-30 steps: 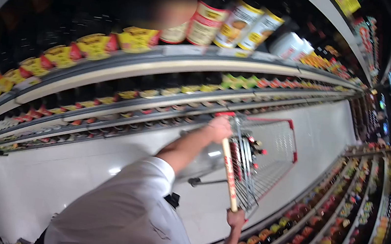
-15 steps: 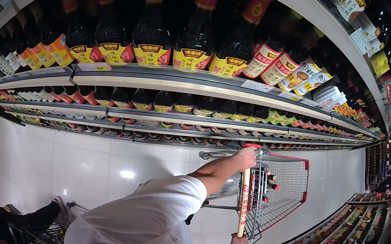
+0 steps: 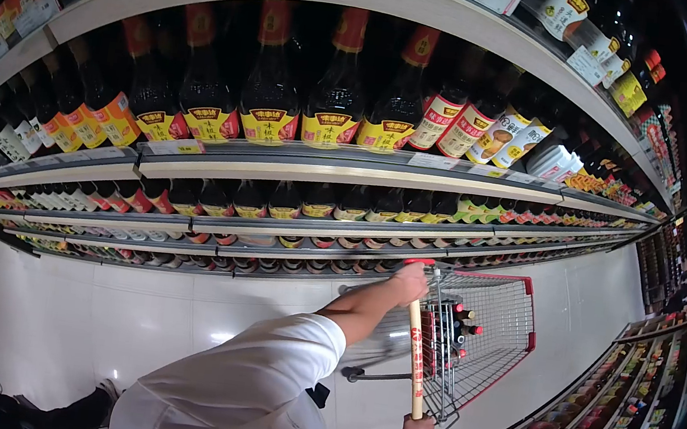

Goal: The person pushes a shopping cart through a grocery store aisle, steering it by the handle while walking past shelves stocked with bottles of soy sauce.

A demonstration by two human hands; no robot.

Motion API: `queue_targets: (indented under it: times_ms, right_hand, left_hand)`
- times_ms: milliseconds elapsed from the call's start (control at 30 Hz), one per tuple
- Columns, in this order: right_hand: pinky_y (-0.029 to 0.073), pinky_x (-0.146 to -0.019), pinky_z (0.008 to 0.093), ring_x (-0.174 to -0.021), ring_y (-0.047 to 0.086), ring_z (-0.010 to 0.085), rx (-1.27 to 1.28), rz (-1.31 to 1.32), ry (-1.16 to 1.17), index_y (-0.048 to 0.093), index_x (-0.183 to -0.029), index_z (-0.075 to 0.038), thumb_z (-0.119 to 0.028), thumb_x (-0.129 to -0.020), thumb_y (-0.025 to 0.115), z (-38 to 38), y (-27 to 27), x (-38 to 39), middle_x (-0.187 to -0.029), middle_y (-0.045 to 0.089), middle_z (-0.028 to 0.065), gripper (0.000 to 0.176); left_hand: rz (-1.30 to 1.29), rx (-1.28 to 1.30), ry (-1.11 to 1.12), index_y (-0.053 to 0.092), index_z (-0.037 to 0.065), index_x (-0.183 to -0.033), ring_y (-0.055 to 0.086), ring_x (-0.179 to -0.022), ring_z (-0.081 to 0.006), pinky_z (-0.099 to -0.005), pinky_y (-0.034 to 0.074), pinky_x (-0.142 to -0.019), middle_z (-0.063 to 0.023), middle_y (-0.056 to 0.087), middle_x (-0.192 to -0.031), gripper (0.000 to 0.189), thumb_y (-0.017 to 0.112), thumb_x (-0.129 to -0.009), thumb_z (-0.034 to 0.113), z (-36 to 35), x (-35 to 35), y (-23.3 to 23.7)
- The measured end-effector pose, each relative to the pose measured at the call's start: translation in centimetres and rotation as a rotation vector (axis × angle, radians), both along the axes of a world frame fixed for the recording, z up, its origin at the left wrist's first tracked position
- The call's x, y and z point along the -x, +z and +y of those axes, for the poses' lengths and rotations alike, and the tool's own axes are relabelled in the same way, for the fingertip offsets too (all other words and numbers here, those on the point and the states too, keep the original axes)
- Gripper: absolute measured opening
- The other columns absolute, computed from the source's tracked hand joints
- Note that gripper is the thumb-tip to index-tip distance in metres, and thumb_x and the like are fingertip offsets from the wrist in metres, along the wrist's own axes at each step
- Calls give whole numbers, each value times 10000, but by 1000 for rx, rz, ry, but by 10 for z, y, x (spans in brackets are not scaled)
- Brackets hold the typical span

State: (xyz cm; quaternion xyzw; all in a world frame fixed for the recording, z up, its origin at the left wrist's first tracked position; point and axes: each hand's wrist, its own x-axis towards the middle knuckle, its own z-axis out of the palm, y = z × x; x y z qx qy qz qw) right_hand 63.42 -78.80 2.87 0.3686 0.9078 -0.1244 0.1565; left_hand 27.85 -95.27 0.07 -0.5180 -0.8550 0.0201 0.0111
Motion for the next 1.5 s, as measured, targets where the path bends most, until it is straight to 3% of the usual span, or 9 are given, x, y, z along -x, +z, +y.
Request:
queue_targets:
  times_ms: [633,933,1233,1333,1500]
  right_hand:
    - [557,-750,467,-827,696,387,-38,6,-64,733,-886,-46,-253,-737,675,-82,15,-25,-845,705,219,262]
    - [544,-699,484,-777,687,386,-272,67,-17,704,-836,-48,-272,-728,694,-118,-7,-47,-806,701,187,249]
    - [532,-692,487,-774,675,412,-257,45,-26,675,-832,-23,-194,-720,667,-164,-15,-59,-786,680,228,205]
    - [519,-685,502,-758,661,424,-261,61,-2,655,-805,-19,-197,-719,678,-173,-20,-62,-785,672,225,199]
    - [494,-646,514,-733,632,454,-193,86,54,637,-806,-1,-180,-711,657,-180,-28,-71,-759,645,237,204]
  left_hand:
    - [-37,32,-48,719,176,-676,679,-724,-220,-342,428,-777,-40,708,-726,64,686,-678,231,-80,-28,25]
    - [-28,-31,-92,713,186,-654,683,-703,-215,-351,438,-766,-34,711,-712,46,698,-654,230,-113,-34,7]
    - [-67,-117,-136,702,190,-644,675,-705,-202,-377,425,-756,-23,705,-710,87,695,-697,259,-162,-43,-3]
    - [-21,-106,-120,732,219,-687,666,-723,-169,-387,403,-777,23,710,-727,51,705,-710,256,-171,-47,-11]
    - [-73,-125,-106,751,210,-728,693,-802,-181,-418,424,-869,18,715,-754,77,723,-713,280,-186,-54,-16]
